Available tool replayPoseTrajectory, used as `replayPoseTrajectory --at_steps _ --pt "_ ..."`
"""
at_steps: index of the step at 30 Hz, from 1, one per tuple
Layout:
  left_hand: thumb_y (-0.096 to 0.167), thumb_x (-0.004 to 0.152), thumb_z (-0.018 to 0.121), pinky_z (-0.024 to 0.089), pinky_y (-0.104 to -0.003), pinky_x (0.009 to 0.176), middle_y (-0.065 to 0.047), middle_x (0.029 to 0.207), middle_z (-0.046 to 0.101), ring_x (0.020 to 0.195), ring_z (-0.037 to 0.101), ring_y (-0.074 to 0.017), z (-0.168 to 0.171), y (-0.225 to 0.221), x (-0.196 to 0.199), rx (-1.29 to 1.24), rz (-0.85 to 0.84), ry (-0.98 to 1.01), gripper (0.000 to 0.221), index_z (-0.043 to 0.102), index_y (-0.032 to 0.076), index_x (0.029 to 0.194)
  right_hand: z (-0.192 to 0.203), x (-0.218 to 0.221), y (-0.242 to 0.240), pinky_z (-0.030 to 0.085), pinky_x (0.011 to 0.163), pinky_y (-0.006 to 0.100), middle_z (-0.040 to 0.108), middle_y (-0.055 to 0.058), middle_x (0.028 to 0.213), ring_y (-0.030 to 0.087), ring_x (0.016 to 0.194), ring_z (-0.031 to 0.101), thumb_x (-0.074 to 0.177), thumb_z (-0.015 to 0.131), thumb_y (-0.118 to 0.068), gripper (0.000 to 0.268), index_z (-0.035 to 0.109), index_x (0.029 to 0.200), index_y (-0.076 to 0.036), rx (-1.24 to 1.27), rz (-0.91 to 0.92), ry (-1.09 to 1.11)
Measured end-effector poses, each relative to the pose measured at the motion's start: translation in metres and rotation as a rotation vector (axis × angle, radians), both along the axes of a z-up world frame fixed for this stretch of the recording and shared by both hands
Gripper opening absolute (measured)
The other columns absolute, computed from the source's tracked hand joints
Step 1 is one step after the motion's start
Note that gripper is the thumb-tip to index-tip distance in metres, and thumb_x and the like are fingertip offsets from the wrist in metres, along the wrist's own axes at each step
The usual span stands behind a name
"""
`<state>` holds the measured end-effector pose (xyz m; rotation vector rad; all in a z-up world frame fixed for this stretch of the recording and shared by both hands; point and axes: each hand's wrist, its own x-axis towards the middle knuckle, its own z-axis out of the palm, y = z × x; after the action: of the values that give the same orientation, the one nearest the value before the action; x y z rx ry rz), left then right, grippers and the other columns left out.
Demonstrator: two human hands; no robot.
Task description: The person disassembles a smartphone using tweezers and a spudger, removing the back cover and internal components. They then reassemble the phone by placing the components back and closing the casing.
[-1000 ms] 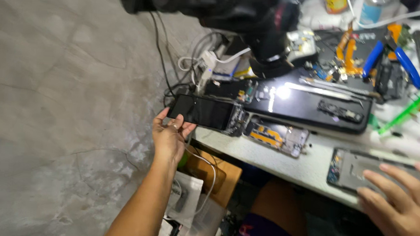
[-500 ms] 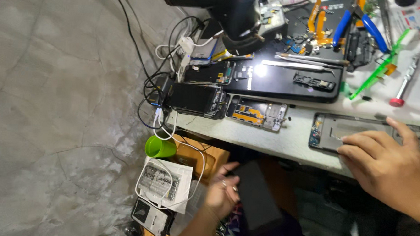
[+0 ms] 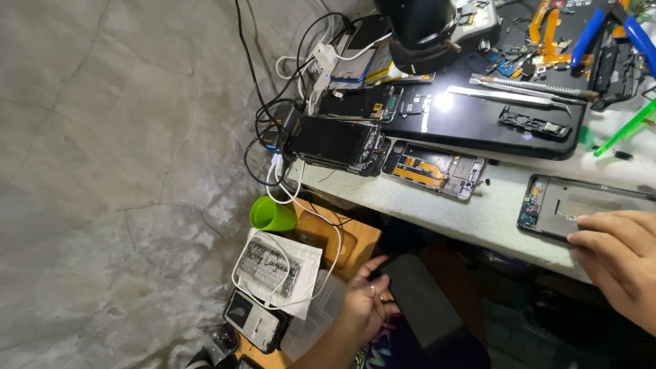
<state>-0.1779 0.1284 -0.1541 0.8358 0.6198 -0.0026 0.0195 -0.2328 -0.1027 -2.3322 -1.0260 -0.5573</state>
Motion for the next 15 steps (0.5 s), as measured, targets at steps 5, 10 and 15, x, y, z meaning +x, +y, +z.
replayPoseTrajectory --at_steps 5,10,15 --pt "0.007 0.102 0.053 0.062 -0.043 0.068 -0.013 0.109 0.071 0.079 0.071 -0.0206 -0.018 0.025 0.000 0.040 0.064 -0.068 0.044 0.046 0.011 0.144 0.020 -0.005 0.005 0.052 0.101 0.043 0.075 0.005 0.106 0.025 0.103 0.070 0.069 0.082 -0.011 0.023 0.076 0.092 -0.009 -0.030 -0.034 0.004" --pt "-0.002 0.108 0.057 0.058 -0.034 0.074 -0.009 0.105 0.061 0.081 0.064 -0.0153 -0.055 0.057 -0.007 0.051 0.059 -0.235 0.048 0.051 0.005 0.155 0.013 -0.003 0.008 0.054 0.102 0.041 0.074 0.008 0.111 0.028 0.110 0.069 0.071 0.082 -0.012 0.026 0.075 0.096 -0.009 -0.040 -0.030 0.013" --pt "-0.008 0.091 0.055 0.053 -0.029 0.089 -0.008 0.125 0.060 0.098 0.062 -0.0176 -0.065 0.052 -0.009 0.152 0.097 0.174 0.054 0.054 0.007 0.142 -0.022 0.004 0.001 0.055 0.100 0.035 0.072 0.008 0.116 0.025 0.113 0.069 0.076 0.079 -0.014 0.029 0.074 0.104 -0.010 -0.048 -0.023 0.003"
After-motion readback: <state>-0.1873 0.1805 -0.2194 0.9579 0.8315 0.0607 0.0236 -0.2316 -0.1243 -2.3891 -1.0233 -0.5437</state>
